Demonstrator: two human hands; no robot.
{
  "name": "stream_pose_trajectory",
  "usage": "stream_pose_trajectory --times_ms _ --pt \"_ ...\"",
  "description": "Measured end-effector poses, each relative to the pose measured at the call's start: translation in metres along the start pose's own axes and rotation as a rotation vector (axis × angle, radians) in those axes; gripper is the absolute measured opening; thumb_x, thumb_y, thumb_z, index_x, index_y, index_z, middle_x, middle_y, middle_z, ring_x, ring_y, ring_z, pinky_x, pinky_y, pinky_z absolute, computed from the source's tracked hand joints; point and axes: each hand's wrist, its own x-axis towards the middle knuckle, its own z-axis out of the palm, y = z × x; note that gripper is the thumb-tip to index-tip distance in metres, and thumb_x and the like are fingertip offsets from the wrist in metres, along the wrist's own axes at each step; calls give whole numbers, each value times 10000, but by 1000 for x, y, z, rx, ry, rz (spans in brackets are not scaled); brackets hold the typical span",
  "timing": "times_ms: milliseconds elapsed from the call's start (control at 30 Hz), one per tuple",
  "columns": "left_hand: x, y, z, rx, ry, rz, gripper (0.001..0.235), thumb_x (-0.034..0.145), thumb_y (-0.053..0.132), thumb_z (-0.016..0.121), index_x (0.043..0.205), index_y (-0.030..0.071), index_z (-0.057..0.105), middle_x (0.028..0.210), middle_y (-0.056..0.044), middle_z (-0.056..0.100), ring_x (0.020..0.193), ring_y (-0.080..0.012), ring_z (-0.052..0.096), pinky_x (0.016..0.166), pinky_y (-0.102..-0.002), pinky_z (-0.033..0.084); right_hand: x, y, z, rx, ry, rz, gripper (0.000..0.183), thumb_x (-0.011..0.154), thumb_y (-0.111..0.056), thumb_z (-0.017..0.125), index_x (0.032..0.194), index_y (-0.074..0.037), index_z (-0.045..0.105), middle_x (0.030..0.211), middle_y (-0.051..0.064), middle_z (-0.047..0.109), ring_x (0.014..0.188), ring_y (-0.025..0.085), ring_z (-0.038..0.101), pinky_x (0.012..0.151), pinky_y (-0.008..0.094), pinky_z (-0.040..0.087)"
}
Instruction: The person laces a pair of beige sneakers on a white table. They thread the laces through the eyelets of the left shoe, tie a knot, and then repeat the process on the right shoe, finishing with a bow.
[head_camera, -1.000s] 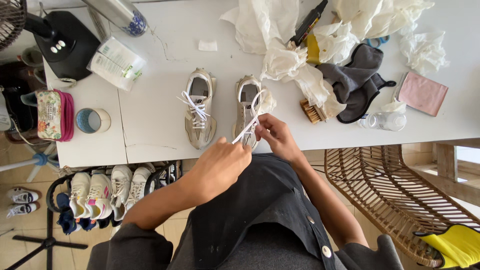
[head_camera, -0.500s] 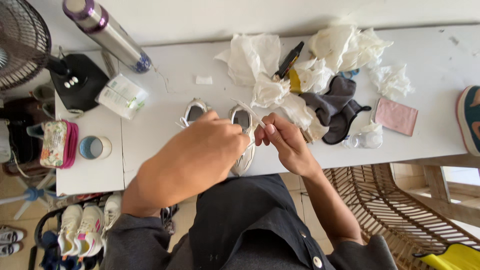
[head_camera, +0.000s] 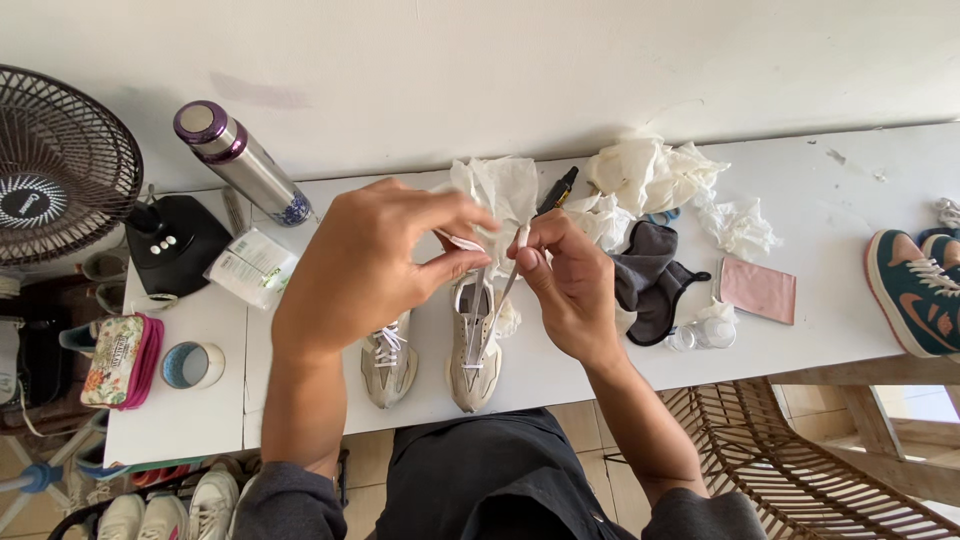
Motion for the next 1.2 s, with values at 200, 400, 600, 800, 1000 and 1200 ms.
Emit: stream_pose_trajectory --times_ms 200,400,600,800,1000,1200 --pt "3 11 -5 -334 52 -116 454 851 157 1011 1197 98 724 931 -25 873 890 -114 860 873 -253 657 6 -8 4 56 60 -64 135 1133 -169 686 1099 -41 659 994 113 707 948 199 702 874 297 540" --pt "6 11 -3 -393 103 -164 279 858 162 991 1028 43 806 940 -49 857 869 -134 851 847 -242 686 9 -21 5 75 113 -97 92 1100 -120 731 1094 -41 684 1018 119 731 970 204 705 883 309 552" --pt "9 21 -7 -449 101 -135 229 866 139 977 1002 44 819 954 -60 853 870 -135 846 873 -236 689 11 -25 3 65 127 -111 83 1072 -109 757 1068 -39 712 989 118 738 958 205 662 874 306 520" --pt "9 24 -4 -481 112 -153 210 869 119 974 993 57 816 950 -58 860 870 -134 846 880 -244 687 11 -31 1 70 131 -105 71 1067 -104 762 1058 -52 715 986 105 734 942 193 658 848 298 516" --pt "7 23 -3 -453 117 -129 213 873 120 977 996 62 813 944 -51 860 874 -124 850 874 -231 673 11 -34 -1 71 115 -116 76 1059 -94 767 1043 -43 713 961 110 738 931 208 672 872 316 539" --pt "-10 0 -2 -730 -59 179 159 986 136 878 1062 139 739 958 -4 857 859 -117 871 779 -216 746 10 -36 -6 194 5 -150 102 1087 -101 739 1092 -36 660 995 134 748 925 218 746 862 313 601"
